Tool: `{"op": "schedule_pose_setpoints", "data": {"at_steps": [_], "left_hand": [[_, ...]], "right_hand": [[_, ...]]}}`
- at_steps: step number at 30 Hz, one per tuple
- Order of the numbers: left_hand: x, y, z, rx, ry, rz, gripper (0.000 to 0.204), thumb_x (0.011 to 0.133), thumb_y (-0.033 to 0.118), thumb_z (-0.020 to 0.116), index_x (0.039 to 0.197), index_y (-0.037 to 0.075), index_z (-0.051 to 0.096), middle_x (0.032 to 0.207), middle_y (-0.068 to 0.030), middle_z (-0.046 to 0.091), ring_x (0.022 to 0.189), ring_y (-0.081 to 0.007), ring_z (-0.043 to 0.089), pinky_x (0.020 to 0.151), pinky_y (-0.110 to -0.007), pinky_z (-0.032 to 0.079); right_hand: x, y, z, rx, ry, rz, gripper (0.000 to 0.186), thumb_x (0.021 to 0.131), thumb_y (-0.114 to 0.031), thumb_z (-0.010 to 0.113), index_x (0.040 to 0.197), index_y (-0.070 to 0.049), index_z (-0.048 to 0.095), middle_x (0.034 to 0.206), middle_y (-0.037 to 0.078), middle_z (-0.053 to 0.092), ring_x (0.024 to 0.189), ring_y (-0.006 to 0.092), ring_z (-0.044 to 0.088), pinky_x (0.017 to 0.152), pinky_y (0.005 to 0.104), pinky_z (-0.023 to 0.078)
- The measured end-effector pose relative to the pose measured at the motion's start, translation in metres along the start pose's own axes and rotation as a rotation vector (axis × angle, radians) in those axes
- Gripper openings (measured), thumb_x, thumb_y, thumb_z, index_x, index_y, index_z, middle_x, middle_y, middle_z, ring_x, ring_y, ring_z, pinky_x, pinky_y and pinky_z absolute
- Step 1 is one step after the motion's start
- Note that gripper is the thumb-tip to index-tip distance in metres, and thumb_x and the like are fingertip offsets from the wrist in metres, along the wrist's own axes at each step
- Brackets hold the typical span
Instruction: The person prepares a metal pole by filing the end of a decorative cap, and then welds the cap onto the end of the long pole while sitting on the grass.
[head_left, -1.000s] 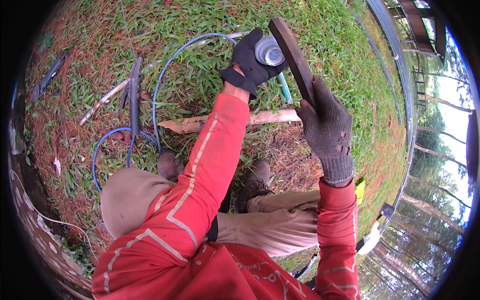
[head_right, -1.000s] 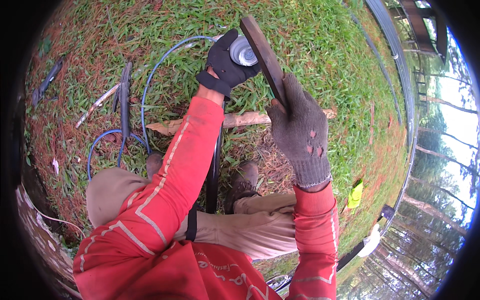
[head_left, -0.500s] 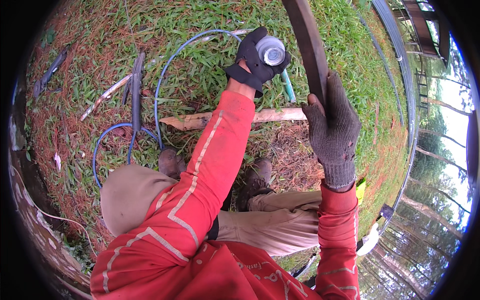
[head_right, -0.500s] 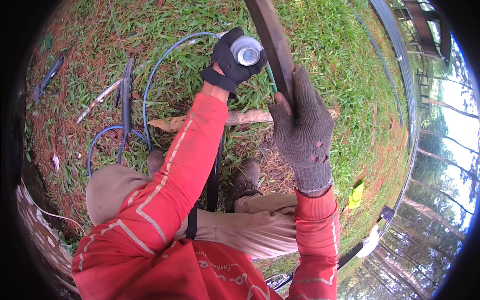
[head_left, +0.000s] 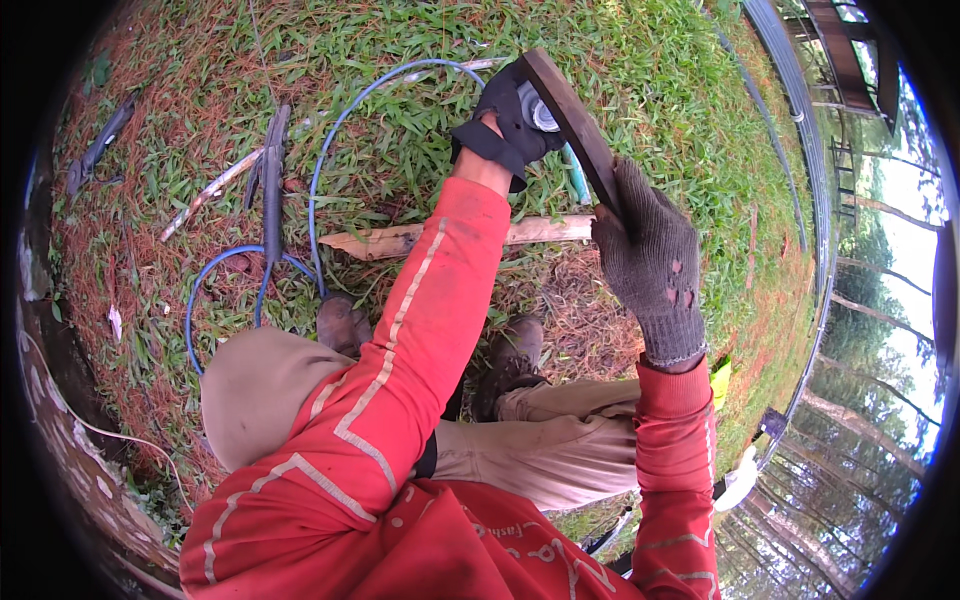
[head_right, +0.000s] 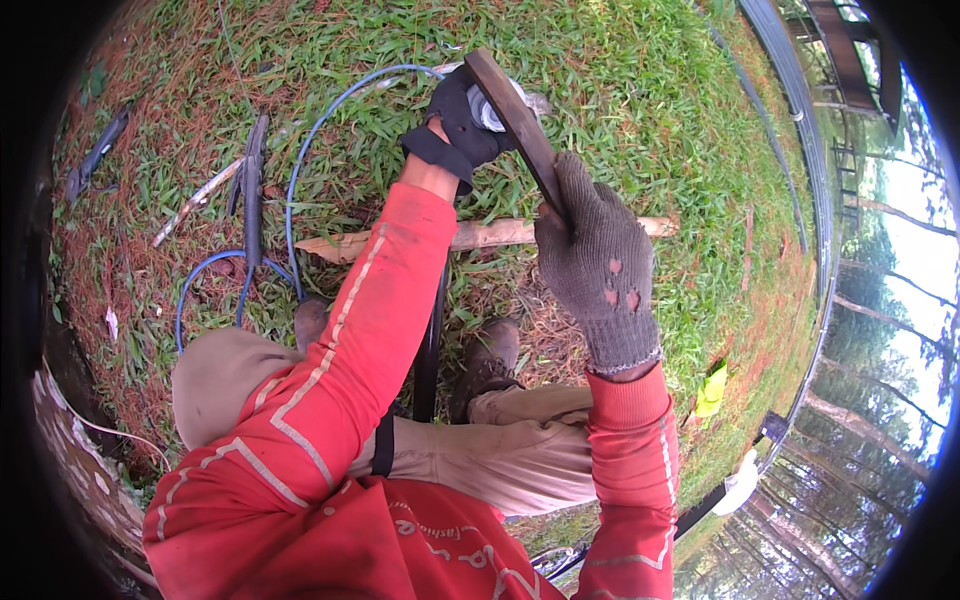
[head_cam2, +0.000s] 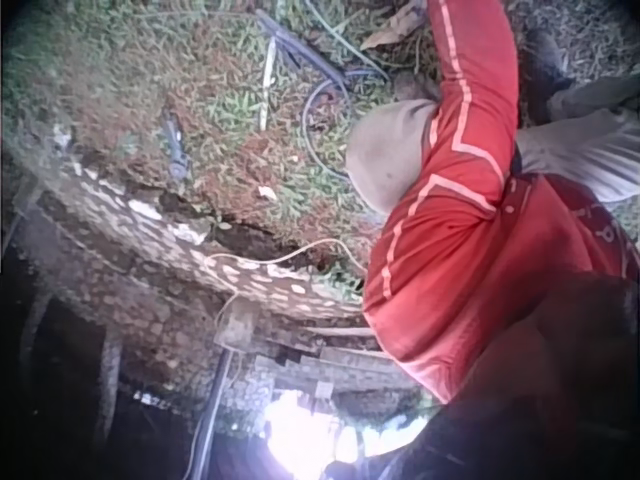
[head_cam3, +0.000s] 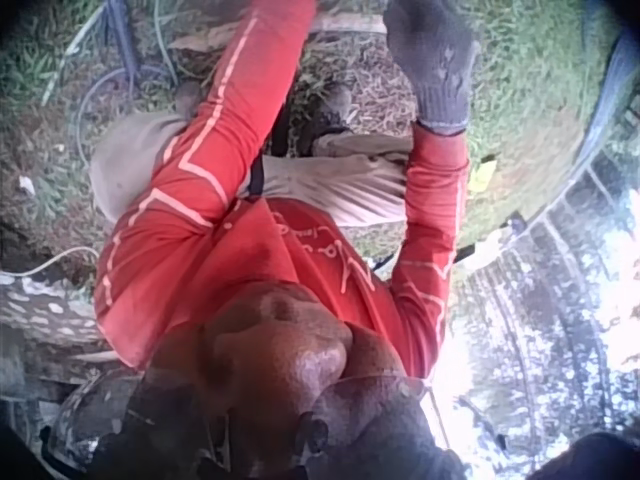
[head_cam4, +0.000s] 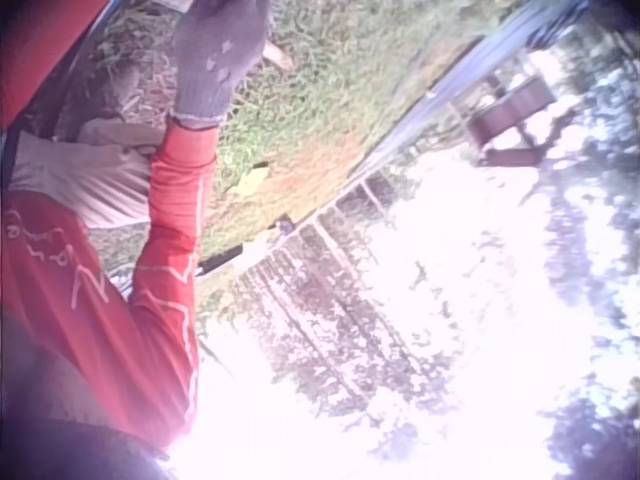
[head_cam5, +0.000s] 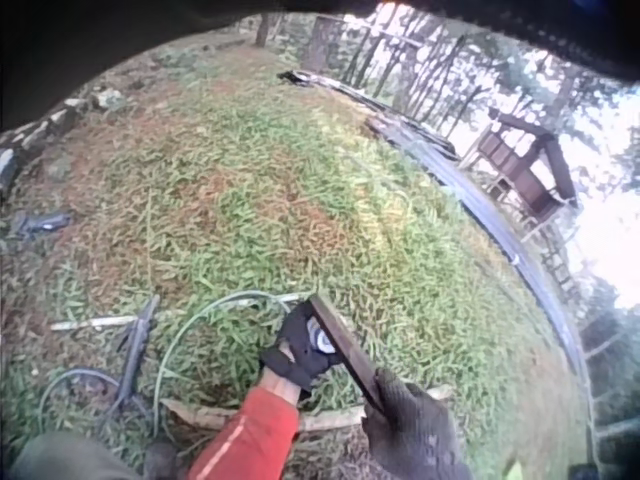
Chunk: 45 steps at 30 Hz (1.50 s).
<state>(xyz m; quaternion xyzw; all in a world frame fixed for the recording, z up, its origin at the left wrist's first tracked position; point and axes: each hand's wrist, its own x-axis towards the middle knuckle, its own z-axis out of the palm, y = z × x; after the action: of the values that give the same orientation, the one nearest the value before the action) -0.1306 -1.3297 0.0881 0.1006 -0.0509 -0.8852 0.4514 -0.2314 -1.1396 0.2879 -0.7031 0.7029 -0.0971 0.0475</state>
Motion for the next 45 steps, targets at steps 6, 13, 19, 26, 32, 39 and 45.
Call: {"op": "schedule_pose_setpoints", "data": {"at_steps": [6,13,19,26,32,39,45], "left_hand": [[-0.008,-0.002,0.02,-0.125,0.091,-0.103,0.028,0.102,0.044,0.072,0.117,0.02,0.071,0.104,-0.0085,0.078,0.092,-0.0309,0.077,0.085,-0.055,0.066],[-0.008,-0.003,0.016,-0.399,0.207,-0.198,0.029,0.103,0.039,0.065,0.123,0.018,0.066,0.118,-0.0134,0.072,0.117,-0.0378,0.069,0.101,-0.067,0.055],[-0.003,-0.009,0.008,-0.451,0.008,-0.221,0.033,0.106,0.042,0.067,0.129,0.019,0.065,0.118,-0.0137,0.072,0.119,-0.0393,0.068,0.097,-0.066,0.06],[-0.002,-0.012,0.007,-0.287,0.19,-0.108,0.038,0.105,0.04,0.068,0.135,0.017,0.063,0.117,-0.0108,0.073,0.109,-0.0373,0.073,0.098,-0.064,0.061],[-0.001,-0.007,0.008,-0.344,0.112,-0.145,0.028,0.1,0.034,0.072,0.123,0.02,0.064,0.109,-0.0119,0.07,0.101,-0.0388,0.072,0.094,-0.067,0.061],[0.01,-0.004,-0.018,-0.149,0.069,-0.043,0.027,0.101,0.035,0.073,0.12,0.017,0.065,0.11,-0.0101,0.072,0.103,-0.0345,0.072,0.089,-0.061,0.065],[0.001,-0.016,0.011,-0.243,0.16,-0.175,0.029,0.105,0.036,0.065,0.123,0.013,0.069,0.11,-0.0103,0.078,0.095,-0.0303,0.079,0.086,-0.054,0.066]], "right_hand": [[-0.002,0.003,0.001,0.109,0.187,-0.058,0.051,0.098,-0.023,0.072,0.145,-0.005,0.065,0.105,0.024,0.074,0.094,0.0456,0.075,0.079,0.0538,0.06],[-0.004,-0.001,-0.007,0.118,0.074,0.102,0.057,0.092,-0.011,0.08,0.144,0.005,0.066,0.121,0.027,0.078,0.115,0.032,0.079,0.099,0.0402,0.06],[-0.001,0.006,-0.002,0.172,0.088,0.094,0.059,0.092,-0.009,0.082,0.145,0.01,0.064,0.126,0.028,0.077,0.117,0.027,0.078,0.1,0.0375,0.059],[0.0,0.004,-0.001,0.284,0.277,-0.001,0.058,0.095,-0.015,0.08,0.145,0.009,0.064,0.126,0.028,0.077,0.12,0.0276,0.077,0.1,0.0389,0.059],[-0.004,0.005,-0.002,0.132,0.079,0.022,0.047,0.097,-0.017,0.073,0.138,0.003,0.067,0.111,0.031,0.076,0.102,0.0443,0.077,0.088,0.048,0.062],[0.005,-0.011,-0.004,0.122,0.028,0.042,0.046,0.096,-0.018,0.075,0.137,0.0,0.068,0.113,0.029,0.076,0.102,0.0455,0.077,0.085,0.0485,0.062],[-0.01,0.006,0.001,0.15,0.176,-0.019,0.05,0.096,-0.018,0.078,0.141,0.001,0.066,0.114,0.027,0.077,0.103,0.043,0.078,0.087,0.0455,0.063]]}}
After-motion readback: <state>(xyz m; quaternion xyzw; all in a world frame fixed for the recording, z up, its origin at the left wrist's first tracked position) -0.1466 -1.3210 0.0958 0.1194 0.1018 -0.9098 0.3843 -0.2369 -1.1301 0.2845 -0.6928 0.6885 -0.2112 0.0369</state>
